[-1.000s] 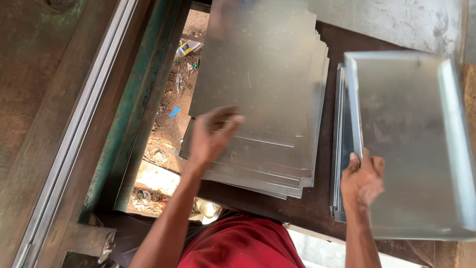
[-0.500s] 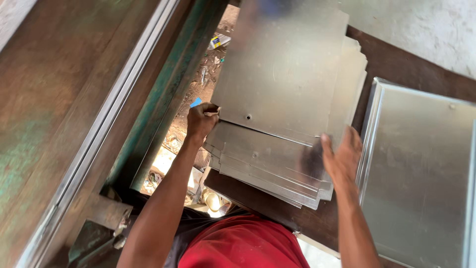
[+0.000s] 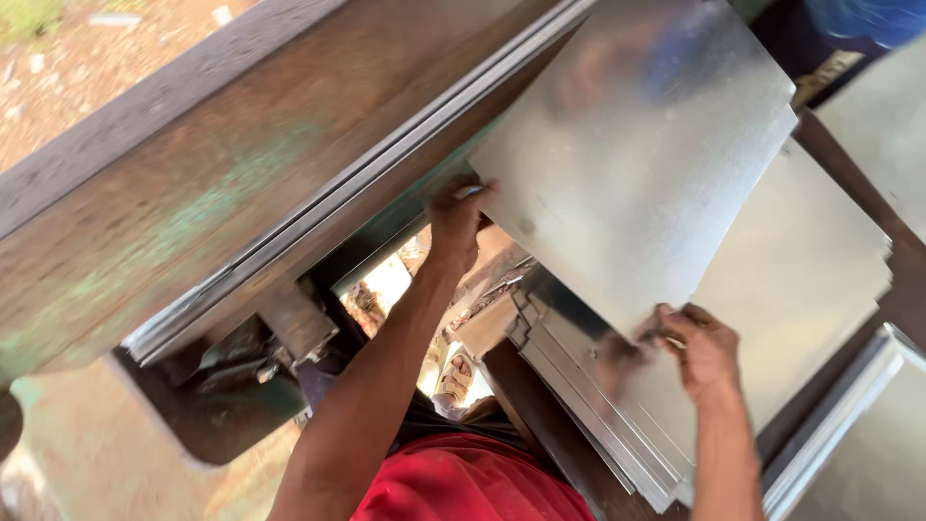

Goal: The person bends the edges of metal sheets by placing them one at a time into a manual bending machine and pulling a lever, then stacks the finished sheets to the side.

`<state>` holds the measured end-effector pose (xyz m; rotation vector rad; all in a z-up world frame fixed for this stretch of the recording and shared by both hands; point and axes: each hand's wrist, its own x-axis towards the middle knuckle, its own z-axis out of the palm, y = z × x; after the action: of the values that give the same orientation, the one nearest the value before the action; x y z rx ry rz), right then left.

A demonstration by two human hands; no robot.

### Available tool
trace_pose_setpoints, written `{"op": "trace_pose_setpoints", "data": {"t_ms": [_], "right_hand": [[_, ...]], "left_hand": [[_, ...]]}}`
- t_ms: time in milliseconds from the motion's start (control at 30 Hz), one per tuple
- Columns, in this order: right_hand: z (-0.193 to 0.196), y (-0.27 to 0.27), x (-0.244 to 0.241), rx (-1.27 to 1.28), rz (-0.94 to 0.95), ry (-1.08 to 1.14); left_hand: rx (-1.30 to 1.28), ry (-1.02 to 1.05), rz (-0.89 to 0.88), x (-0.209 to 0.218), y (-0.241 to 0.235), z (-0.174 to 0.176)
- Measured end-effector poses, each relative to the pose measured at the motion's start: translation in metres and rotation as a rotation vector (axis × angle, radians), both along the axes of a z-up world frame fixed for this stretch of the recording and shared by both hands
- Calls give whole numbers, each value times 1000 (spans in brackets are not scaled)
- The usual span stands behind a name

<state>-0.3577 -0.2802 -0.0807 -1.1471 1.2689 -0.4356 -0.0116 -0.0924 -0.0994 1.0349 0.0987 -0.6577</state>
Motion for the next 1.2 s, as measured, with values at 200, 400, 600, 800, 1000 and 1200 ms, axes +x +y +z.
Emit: {"op": "trace_pose_setpoints", "data": {"t_ms": [200,400,600,800,1000,1200], "right_hand": [[19,90,89,16,30,-6],[34,101,89,-40,61,-17],[32,103,90,-97,93,-7],[40,104,91,-117,91,6],[46,103,92,-110,79,44],[46,102,93,-112,83,47]], "left_hand": [[141,226,411,52,47,-18],[53,119,434,58,33,-40],[-20,26,523,62,32,-50],[57,117,543,59,30,-41],[56,-23,599,63,25,-54],[59,-57,646,63,24,-47]]}}
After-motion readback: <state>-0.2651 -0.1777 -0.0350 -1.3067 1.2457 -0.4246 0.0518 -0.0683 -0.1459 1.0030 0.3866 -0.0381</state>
